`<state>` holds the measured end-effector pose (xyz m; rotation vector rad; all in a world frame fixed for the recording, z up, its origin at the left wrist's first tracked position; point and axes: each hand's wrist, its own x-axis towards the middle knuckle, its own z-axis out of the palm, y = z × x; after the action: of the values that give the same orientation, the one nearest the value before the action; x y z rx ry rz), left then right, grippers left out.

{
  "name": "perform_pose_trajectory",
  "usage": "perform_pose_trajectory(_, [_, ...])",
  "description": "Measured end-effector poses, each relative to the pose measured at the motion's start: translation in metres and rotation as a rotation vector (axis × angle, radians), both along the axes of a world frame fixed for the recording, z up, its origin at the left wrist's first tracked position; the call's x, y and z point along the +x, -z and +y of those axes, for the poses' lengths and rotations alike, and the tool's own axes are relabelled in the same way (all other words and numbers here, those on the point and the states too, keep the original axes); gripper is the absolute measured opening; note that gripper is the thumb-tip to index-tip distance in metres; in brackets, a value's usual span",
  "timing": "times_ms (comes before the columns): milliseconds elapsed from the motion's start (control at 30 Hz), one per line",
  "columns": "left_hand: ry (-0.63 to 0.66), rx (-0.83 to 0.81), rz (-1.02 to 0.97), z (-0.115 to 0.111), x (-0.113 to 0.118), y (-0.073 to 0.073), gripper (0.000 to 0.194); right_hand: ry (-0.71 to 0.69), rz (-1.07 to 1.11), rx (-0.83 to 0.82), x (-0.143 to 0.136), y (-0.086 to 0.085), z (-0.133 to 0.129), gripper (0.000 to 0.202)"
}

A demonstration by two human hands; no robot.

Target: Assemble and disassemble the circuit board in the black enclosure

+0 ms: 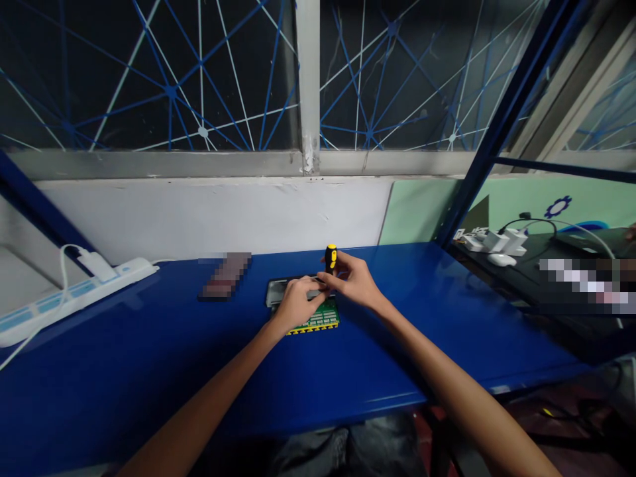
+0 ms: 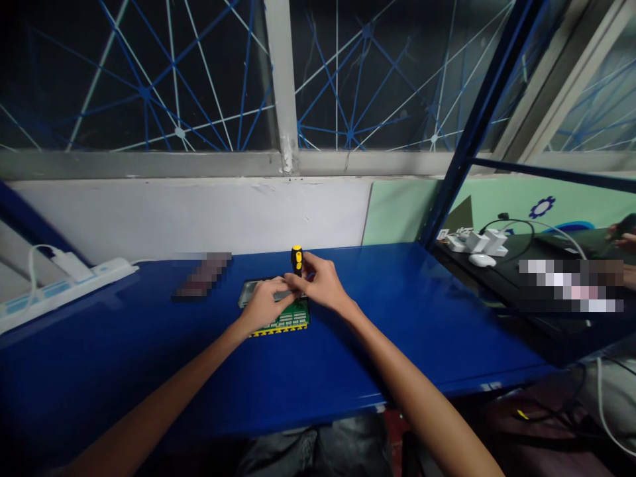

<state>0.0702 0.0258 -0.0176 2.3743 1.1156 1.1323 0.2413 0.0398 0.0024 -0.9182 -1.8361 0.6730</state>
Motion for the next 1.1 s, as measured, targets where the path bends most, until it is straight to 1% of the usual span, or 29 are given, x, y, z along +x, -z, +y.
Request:
perform_pose_trajectory(167, [-0.055,0.029,0.028,0.0010,0.0005,0.0021,0.010,-0.014,0.006,0.001,0.0001,-0.0004,-0.0013,0.029])
perform_pose_trajectory(500, [-0.126,0.122,0.071,0.0013,0.0022,0.0037,0.005,0.009,-0.009,0.029,0.0001,-0.0046,-0.0031,0.024])
perform_pose_trajectory(633, [-0.074,0.140,0.072,-0.0010,0.0018,0.0034,0.007,0.012,-0.007,0.028,0.0015,-0.0026,-0.0017,0.021])
perform_pose_trajectory(767, [-0.027,0.127,0.075,-0.0022,0.0017,0.0032,0.014,0.004,-0.011,0.004,0.0024,-0.0009,-0.0007,0.024])
perform_pose_trajectory(900, [-0.030,0.115,0.085,-0.0015,0.0013,0.0035,0.012,0.007,-0.008,0.011,0.0015,-0.0019,-0.0017,0.028])
perform_pose_trajectory(1100, [-0.037,0.138,0.118,-0.0010,-0.0002,0.0040,0.012,0.011,-0.006,-0.011,0.0009,-0.0026,-0.0010,0.032])
